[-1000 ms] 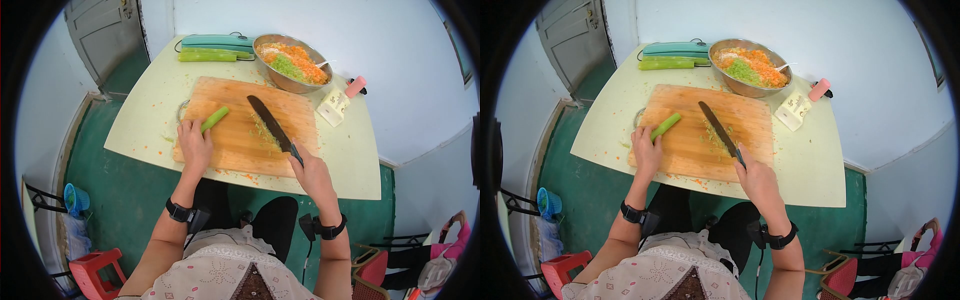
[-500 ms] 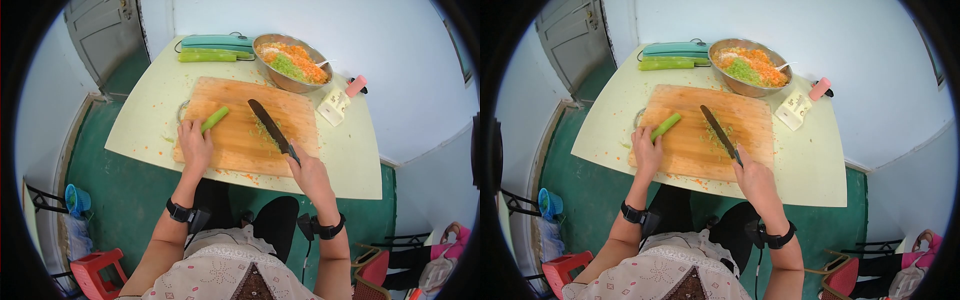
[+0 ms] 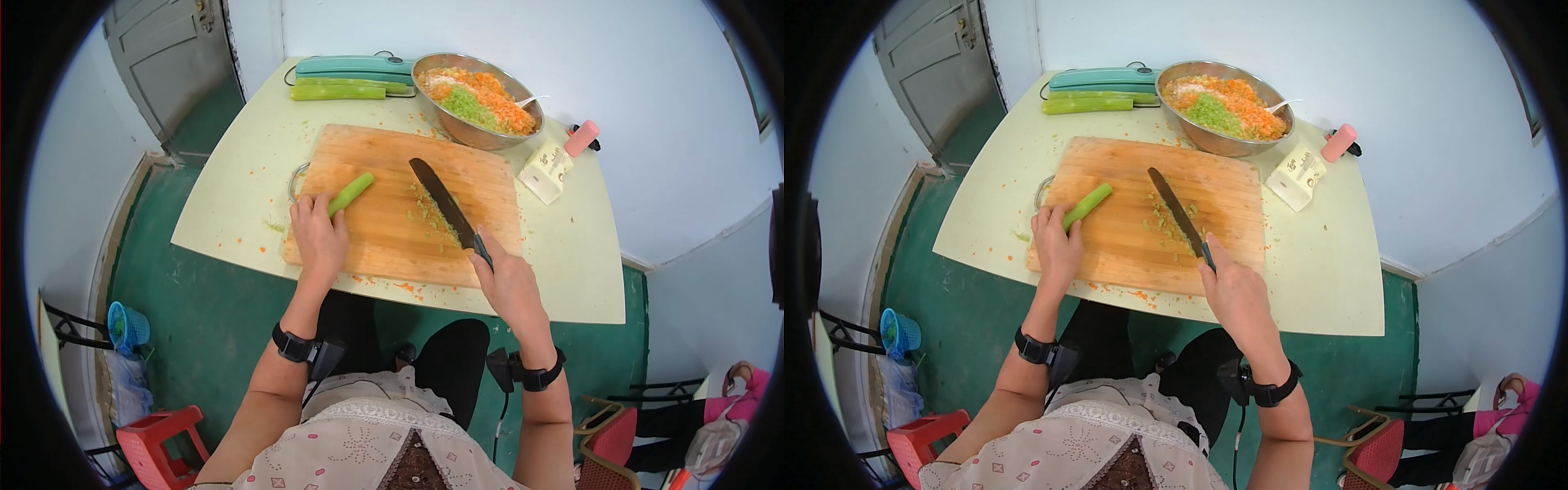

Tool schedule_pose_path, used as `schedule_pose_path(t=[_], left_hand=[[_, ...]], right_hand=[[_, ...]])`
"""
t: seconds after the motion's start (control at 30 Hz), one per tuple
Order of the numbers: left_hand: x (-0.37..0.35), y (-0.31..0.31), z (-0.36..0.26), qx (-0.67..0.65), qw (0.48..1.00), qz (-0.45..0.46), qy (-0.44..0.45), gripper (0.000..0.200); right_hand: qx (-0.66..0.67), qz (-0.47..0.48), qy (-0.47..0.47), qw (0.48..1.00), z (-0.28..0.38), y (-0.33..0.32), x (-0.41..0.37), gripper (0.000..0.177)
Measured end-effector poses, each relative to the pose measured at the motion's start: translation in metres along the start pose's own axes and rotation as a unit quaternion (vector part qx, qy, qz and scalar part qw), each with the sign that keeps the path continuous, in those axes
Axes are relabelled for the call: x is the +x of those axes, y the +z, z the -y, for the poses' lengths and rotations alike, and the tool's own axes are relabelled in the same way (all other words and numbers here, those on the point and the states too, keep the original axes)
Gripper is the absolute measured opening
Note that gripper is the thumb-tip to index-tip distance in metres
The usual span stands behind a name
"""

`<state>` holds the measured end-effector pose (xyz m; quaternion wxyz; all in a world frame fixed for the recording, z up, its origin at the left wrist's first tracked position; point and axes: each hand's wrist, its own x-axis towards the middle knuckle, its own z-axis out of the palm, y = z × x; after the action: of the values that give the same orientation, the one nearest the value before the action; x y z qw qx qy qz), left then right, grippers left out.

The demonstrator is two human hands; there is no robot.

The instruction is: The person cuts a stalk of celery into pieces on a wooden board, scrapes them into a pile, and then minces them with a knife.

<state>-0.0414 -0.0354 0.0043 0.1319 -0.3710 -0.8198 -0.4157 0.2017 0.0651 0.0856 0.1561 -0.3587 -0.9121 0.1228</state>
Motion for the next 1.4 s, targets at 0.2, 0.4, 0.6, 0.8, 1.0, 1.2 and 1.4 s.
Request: schedule_pose_path(t=[0.2,0.4,0.6,0.8,1.0,1.2,1.4], left_hand=[[-0.001,-0.001,-0.001,-0.004,1.0,-0.003,-0.012,0.029],[0.0,0.002,0.001,-0.009,1.0,-0.027,-0.008,0.027],[0.001,-0.001,-0.001,0.001,1.0,-0.007,-0.006,0.027],[0.001,-0.001,-0.001,0.005,1.0,0.0,-0.014,0.028],[0.001,-0.002,-0.003,0.0,1.0,-0.001,-0.019,0.028],[0.002,0.0,0.001,-0.053,0.997,-0.033,-0.044,0.027],[0.002,0.0,0.0,-0.026,0.999,-0.017,-0.041,0.027]], right_hand=[[0.015,0.012,0.004,1.0,0.009,0.007,-0.007,0.042],[0.035,-0.005,0.011,0.999,0.018,-0.006,-0.01,0.041],[0.002,0.004,0.005,1.0,0.007,0.009,-0.011,0.043],[0.054,-0.032,0.011,0.998,-0.01,0.007,0.009,0.041],[0.052,-0.021,0.006,0.998,0.005,0.006,0.003,0.04],[0.088,0.045,0.041,0.994,0.027,0.001,-0.001,0.028],[0.065,0.056,0.054,0.995,0.022,0.005,0.002,0.025]])
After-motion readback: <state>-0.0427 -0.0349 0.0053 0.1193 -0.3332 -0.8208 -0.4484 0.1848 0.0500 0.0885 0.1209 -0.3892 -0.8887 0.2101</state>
